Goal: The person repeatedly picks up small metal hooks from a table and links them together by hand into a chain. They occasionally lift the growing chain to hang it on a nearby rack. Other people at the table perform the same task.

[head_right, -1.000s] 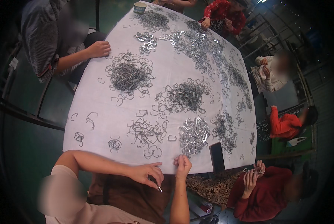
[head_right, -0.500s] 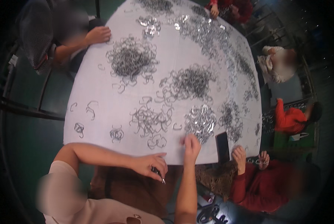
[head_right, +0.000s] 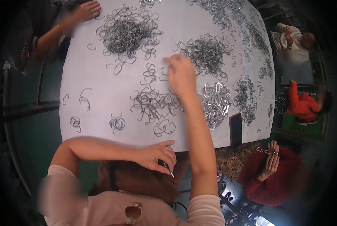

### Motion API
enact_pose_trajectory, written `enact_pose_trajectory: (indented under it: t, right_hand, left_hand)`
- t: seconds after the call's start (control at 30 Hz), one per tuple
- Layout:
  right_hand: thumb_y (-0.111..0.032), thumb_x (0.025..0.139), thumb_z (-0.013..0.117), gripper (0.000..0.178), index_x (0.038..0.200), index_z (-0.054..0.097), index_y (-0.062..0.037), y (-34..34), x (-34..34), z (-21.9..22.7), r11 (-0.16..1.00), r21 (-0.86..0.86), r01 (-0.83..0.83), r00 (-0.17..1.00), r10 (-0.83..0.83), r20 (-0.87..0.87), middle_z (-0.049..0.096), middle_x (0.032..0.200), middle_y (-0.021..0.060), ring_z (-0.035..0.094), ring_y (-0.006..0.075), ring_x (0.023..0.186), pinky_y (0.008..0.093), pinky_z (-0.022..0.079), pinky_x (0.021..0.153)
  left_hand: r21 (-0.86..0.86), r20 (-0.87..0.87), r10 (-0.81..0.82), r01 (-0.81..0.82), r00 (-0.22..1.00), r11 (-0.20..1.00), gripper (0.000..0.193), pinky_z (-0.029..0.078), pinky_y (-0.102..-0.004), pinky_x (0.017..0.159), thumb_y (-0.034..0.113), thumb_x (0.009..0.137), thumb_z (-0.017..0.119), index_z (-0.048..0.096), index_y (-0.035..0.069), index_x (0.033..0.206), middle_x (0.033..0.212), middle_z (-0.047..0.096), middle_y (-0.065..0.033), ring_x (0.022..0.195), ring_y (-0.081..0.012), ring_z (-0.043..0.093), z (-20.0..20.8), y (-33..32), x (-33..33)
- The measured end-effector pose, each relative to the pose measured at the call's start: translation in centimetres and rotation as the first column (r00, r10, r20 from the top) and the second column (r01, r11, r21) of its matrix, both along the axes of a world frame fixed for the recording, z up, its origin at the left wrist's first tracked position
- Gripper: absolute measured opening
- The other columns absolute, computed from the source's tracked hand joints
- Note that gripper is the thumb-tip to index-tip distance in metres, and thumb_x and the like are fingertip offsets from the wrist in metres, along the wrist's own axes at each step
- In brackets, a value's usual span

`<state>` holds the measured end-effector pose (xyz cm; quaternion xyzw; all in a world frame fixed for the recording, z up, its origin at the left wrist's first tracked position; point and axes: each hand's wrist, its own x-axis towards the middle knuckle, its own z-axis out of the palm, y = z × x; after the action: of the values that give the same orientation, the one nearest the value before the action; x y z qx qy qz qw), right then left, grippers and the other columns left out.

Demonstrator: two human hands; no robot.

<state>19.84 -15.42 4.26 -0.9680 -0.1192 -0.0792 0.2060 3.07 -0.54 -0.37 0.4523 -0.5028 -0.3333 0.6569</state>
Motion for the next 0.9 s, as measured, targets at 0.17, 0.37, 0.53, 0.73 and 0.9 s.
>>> enact_pose_trajectory:
  t: [0.17,0.37,0.53,0.73,0.9]
  right_hand:
    - [-0.012,0.080,0.066,0.017,0.096,0.067,-0.0057,-1.5,2.7,1.0,0.986,0.152,0.072,0.986,-0.047,-0.161,0.065,0.090,0.0106,0.063,0.0249,0.079,0.0348,0.049,0.073]
    - [-0.013,0.078,0.067,0.013,0.088,0.069,-0.0068,2.5,3.2,1.8,0.992,0.104,-0.078,0.927,0.111,-0.357,0.068,0.089,0.0104,0.063,0.0270,0.083,0.0376,0.049,0.075]
    - [-0.012,0.076,0.069,0.014,0.088,0.070,-0.0059,2.7,2.3,2.5,0.977,-0.154,-0.145,0.855,0.046,-0.517,0.066,0.078,0.0099,0.061,0.0230,0.071,0.0333,0.048,0.071]
    - [-0.016,0.079,0.066,0.013,0.089,0.070,-0.0086,-1.8,1.8,3.2,0.987,-0.097,0.126,0.925,-0.152,-0.349,0.068,0.088,0.0112,0.064,0.0284,0.085,0.0379,0.049,0.076]
    - [-0.015,0.082,0.063,0.015,0.094,0.069,-0.0083,-3.2,0.1,1.1,0.975,-0.092,0.202,0.954,-0.217,-0.205,0.067,0.094,0.0111,0.062,0.0299,0.090,0.0380,0.048,0.077]
  left_hand:
    - [-0.014,-0.009,0.013,-0.013,1.000,1.000,0.011,0.014,-0.0591,0.109,0.020,0.078,0.074,0.069,0.015,0.086,0.092,0.062,0.0024,0.099,-0.0173,0.057,0.2,-0.1,-0.2]
    - [-0.029,0.003,0.009,-0.009,1.000,1.000,0.011,0.015,-0.0595,0.109,0.020,0.079,0.074,0.068,0.014,0.086,0.092,0.062,0.0020,0.099,-0.0179,0.057,0.2,0.0,0.1]
    - [-0.026,0.022,0.013,-0.012,1.000,1.000,0.010,0.015,-0.0594,0.109,0.020,0.079,0.073,0.068,0.014,0.085,0.091,0.062,0.0015,0.099,-0.0184,0.057,-0.1,-0.2,0.1]
    - [-0.025,0.025,0.016,-0.015,1.000,1.000,0.010,0.015,-0.0593,0.109,0.021,0.079,0.073,0.069,0.014,0.084,0.092,0.062,0.0004,0.099,-0.0190,0.057,0.1,-0.2,0.0]
    - [-0.013,0.029,-0.001,0.002,1.000,1.000,0.009,0.015,-0.0591,0.109,0.021,0.079,0.072,0.069,0.013,0.084,0.091,0.063,0.0001,0.099,-0.0187,0.057,0.3,-0.2,0.1]
